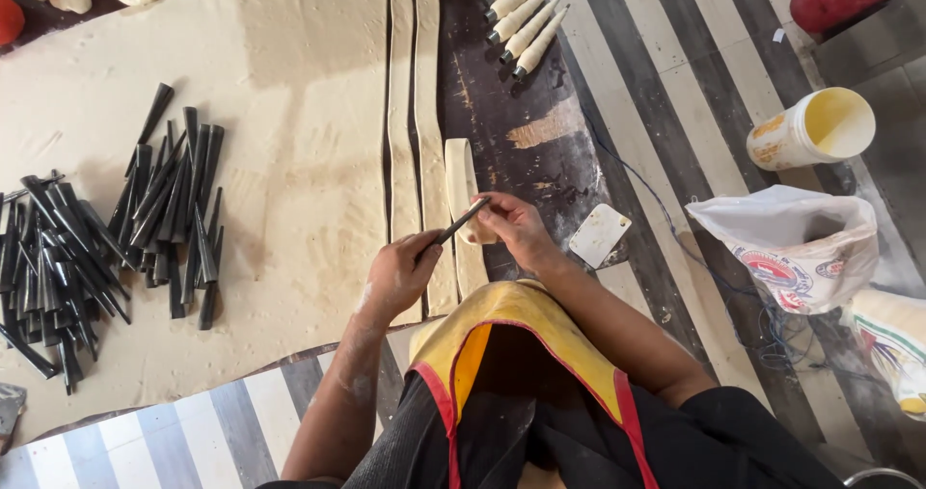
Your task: The person cuts small rectangular pieces from a long strip of dough on the worktable, then wraps each piece spirally around a black cone-shaped mold by hand and places the finished wrapped cone in a row with the others, repeating the cycle continuously.
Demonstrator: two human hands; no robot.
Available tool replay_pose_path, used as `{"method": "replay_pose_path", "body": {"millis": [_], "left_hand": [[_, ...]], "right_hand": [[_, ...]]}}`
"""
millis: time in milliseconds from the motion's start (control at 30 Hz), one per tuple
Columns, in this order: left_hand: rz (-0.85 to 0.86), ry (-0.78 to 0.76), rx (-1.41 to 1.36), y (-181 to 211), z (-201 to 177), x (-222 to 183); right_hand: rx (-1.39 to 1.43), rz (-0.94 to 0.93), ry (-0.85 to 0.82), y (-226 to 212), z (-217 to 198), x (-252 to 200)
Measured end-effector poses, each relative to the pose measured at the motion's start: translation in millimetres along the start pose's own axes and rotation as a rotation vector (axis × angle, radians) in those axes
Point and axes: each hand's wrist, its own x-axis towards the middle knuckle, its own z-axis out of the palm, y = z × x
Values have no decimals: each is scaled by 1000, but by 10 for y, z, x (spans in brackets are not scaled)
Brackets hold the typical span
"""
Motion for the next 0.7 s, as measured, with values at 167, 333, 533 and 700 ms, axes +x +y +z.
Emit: {"method": "replay_pose_path", "body": {"millis": [167,333,533,700], "left_hand": [[-11,22,-33,-82,141,-36],[40,143,-63,39,112,-98],[-395,-380,-1221,-58,59,-154],[-459,-319,-1187,-303,70,-90]], "right_hand": [[121,-77,-46,-34,19,22],[130,-113,-3,-157,142,-6],[325,7,23,47,-61,39],[422,70,-59,-152,76,4]]}}
